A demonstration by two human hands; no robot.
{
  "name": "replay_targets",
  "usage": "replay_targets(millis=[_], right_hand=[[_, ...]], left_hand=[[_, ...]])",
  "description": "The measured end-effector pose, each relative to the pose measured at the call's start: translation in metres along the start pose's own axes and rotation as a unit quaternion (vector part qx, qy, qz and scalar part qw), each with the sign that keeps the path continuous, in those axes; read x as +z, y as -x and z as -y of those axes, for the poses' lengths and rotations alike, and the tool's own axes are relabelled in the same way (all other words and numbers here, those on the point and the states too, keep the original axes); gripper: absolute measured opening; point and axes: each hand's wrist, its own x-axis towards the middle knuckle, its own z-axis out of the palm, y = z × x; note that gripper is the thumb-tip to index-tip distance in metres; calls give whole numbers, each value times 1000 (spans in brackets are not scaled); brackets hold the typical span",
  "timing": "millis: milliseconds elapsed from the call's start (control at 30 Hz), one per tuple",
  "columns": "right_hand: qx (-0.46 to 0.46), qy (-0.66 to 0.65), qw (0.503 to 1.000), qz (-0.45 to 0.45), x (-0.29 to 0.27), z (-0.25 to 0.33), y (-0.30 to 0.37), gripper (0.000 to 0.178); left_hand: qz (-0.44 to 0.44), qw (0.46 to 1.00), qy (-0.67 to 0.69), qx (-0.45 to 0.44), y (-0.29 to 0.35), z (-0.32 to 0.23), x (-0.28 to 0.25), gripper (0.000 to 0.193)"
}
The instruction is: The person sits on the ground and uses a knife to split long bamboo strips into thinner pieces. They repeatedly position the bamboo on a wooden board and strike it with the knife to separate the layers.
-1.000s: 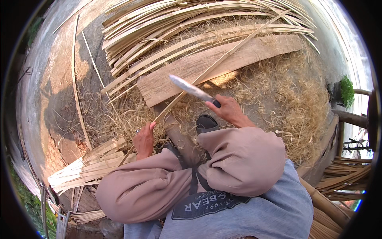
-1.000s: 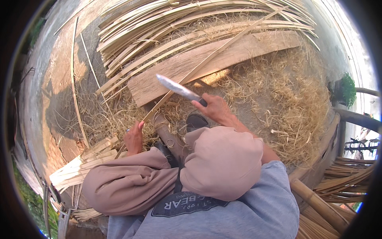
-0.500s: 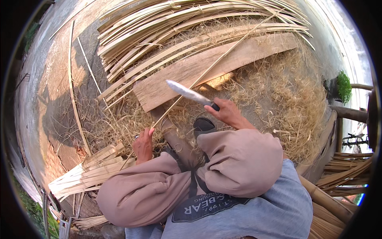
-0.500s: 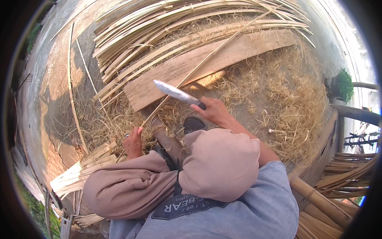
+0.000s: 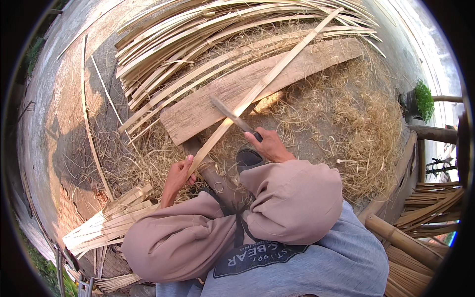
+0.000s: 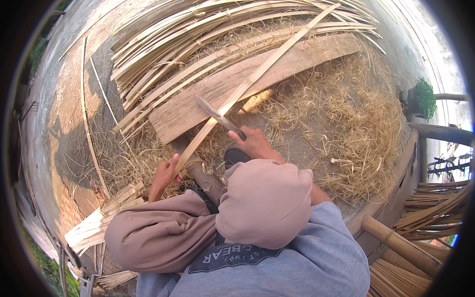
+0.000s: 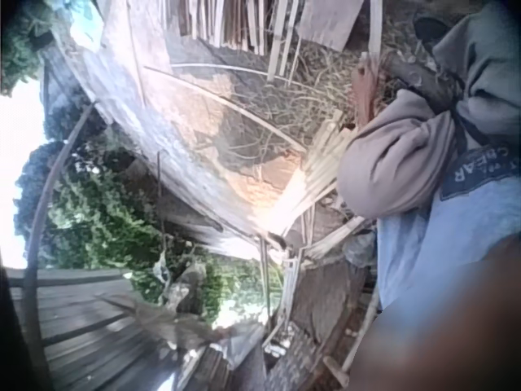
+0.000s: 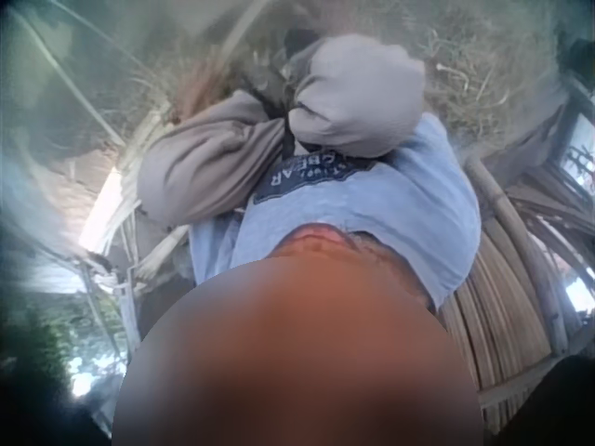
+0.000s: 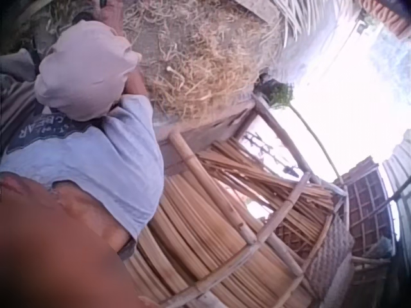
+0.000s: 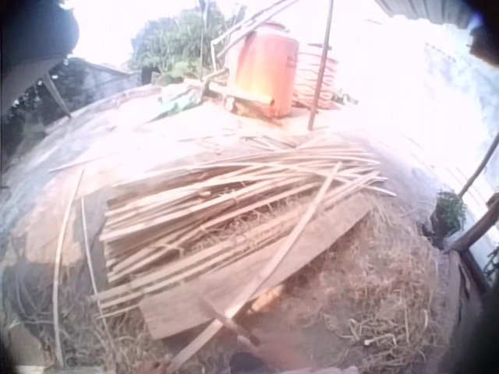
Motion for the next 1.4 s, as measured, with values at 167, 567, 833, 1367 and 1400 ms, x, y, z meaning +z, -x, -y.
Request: replay_targets(millis=[167,567,833,1367,1400], right_hand=[[-97,80,992,-7,-20,-27,7,59],[-7,103,991,-83,-83,-63,-58,68],[23,43,995,-88,-61,-32,-68,72],[-67,98,989,-85,-53,-40,-56,66],[-119,123,982,-87,-42,-49,-45,65]], left_hand=[[-120,991,-62,12,15,8,-1,62],[-138,989,16,-42,94,55,-69,47],[17,999,-46,-12,1,1,-35,52],[-112,992,-63,-14,34,44,-44,49],[-101,992,-67,-21,37,50,-48,45]])
